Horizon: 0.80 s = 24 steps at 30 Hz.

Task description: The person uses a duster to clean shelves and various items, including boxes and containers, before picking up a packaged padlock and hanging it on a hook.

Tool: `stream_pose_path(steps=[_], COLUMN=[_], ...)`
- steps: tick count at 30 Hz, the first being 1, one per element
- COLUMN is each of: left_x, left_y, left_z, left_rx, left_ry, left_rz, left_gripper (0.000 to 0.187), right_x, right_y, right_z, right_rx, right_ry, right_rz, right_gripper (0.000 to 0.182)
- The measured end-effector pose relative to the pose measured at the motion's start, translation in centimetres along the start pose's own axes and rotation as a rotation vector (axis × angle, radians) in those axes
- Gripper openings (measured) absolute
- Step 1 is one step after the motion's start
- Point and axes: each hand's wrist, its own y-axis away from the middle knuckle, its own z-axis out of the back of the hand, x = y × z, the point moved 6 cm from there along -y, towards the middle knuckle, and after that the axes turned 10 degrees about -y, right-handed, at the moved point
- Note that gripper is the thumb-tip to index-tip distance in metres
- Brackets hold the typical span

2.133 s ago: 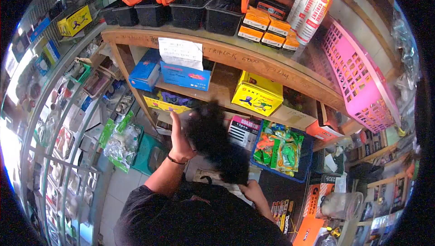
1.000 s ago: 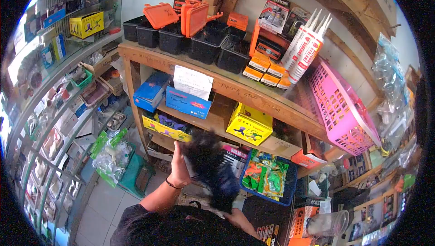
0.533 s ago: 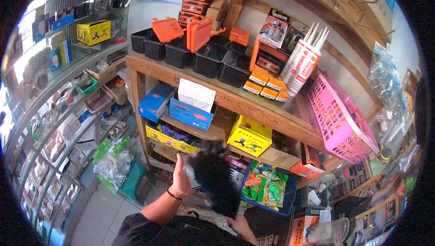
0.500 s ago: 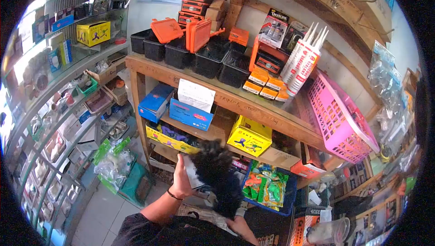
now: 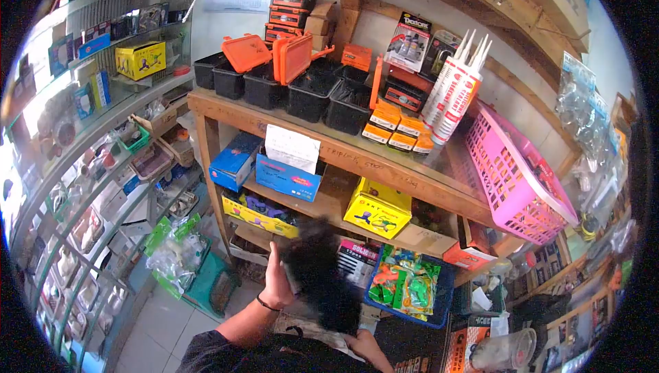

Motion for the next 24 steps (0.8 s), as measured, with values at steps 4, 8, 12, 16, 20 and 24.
stream_pose_path(steps=[4, 8, 12, 16, 20, 24], left_x=[2.9, 2.8, 2.8, 1.7, 2.7, -0.2], left_y=[-0.3, 1.0, 0.4, 0.4, -0.2, 0.2], left_z=[6.4, 6.2, 4.5, 3.0, 4.0, 1.0], left_rx=[-0.205, -0.263, -0.265, -0.241, -0.038, -0.333], left_ry=[-0.212, -0.435, 0.033, 0.016, -1.130, -0.212], left_rz=[0.005, 0.067, 0.064, 0.021, 0.113, -0.064], left_gripper=[0.057, 0.065, 0.065, 0.060, 0.072, 0.071], right_x=[0.9, -0.8, -1.1, -0.6, -0.1, -1.8], right_y=[1.8, 1.8, 1.2, 0.9, 1.0, 0.0], right_z=[-0.2, 1.5, -0.8, -0.4, 0.3, 1.0], right_rx=[0.019, -0.090, 0.130, 0.071, 0.077, -0.067], right_ry=[-0.060, -0.164, -0.024, -0.009, -0.009, -0.029], right_rz=[0.027, -0.061, -0.047, -0.017, -0.034, -0.031], right_gripper=[0.047, 0.050, 0.052, 0.051, 0.049, 0.046])
